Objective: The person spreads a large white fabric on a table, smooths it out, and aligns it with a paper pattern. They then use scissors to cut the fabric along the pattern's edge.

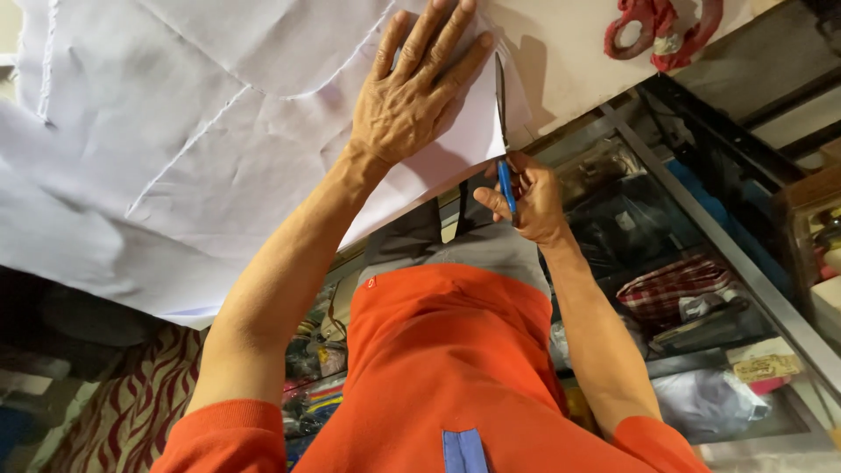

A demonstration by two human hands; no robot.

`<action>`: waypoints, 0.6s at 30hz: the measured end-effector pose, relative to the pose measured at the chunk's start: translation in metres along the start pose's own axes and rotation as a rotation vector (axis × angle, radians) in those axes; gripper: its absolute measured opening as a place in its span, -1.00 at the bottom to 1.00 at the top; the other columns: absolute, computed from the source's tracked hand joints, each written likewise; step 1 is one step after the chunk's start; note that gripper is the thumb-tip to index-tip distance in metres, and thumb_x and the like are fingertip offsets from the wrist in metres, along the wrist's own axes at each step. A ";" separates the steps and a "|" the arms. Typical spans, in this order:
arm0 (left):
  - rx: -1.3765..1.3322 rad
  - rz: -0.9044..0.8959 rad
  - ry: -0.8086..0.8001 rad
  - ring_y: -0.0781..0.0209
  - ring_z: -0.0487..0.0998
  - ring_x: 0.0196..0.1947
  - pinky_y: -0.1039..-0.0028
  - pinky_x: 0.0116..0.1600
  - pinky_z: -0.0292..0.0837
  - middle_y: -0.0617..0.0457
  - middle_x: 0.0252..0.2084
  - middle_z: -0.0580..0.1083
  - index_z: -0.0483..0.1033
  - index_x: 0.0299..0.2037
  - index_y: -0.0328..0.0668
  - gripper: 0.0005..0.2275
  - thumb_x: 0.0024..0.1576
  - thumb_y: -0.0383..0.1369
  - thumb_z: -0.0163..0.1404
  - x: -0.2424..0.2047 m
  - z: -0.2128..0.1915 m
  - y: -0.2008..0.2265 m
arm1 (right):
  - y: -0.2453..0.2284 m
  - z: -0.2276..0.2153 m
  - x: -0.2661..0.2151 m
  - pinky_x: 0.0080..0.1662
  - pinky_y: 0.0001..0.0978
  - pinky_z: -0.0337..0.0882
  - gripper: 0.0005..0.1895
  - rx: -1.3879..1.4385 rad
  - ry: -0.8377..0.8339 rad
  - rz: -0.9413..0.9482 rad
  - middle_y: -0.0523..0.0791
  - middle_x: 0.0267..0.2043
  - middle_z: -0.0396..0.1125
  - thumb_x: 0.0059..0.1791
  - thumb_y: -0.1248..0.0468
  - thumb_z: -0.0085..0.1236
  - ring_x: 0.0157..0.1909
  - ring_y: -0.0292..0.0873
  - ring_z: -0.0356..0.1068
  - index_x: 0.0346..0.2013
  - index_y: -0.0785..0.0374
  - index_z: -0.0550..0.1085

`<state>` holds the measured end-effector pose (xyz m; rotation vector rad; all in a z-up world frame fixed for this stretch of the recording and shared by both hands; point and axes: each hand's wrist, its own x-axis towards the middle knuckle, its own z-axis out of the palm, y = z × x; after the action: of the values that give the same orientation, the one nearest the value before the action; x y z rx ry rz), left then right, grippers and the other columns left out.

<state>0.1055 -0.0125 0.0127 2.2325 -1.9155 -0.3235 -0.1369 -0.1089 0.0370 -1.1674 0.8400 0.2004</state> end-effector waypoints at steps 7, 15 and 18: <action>-0.010 -0.002 0.019 -0.07 0.08 0.50 0.03 0.50 -0.11 -0.04 0.51 0.10 0.26 0.53 0.03 -0.63 0.56 -0.31 0.00 0.002 -0.004 0.001 | 0.002 0.010 0.001 -0.49 -0.53 0.39 -0.66 0.013 0.027 -0.048 -0.18 -0.57 0.26 -0.03 0.14 0.37 -0.64 -0.30 0.35 -0.26 0.21 0.35; 0.014 0.004 0.044 -0.10 0.11 0.48 0.05 0.49 -0.06 -0.06 0.49 0.15 0.29 0.50 0.01 -0.65 0.53 -0.32 -0.04 0.003 -0.007 0.002 | 0.017 0.023 0.001 -0.57 -0.52 0.43 -0.66 0.113 0.101 0.036 -0.19 -0.61 0.28 -0.07 0.17 0.42 -0.67 -0.30 0.33 -0.27 0.19 0.37; 0.017 0.003 0.051 -0.10 0.10 0.48 0.06 0.50 -0.07 -0.06 0.49 0.15 0.30 0.50 0.00 -0.65 0.53 -0.32 -0.03 0.003 -0.006 0.002 | 0.019 0.028 0.002 -0.56 -0.52 0.48 -0.67 0.109 0.135 0.019 -0.18 -0.47 0.32 -0.07 0.18 0.41 -0.63 -0.31 0.35 -0.24 0.22 0.40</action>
<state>0.1054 -0.0163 0.0186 2.2258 -1.9027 -0.2486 -0.1326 -0.0773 0.0258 -1.0796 0.9691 0.0909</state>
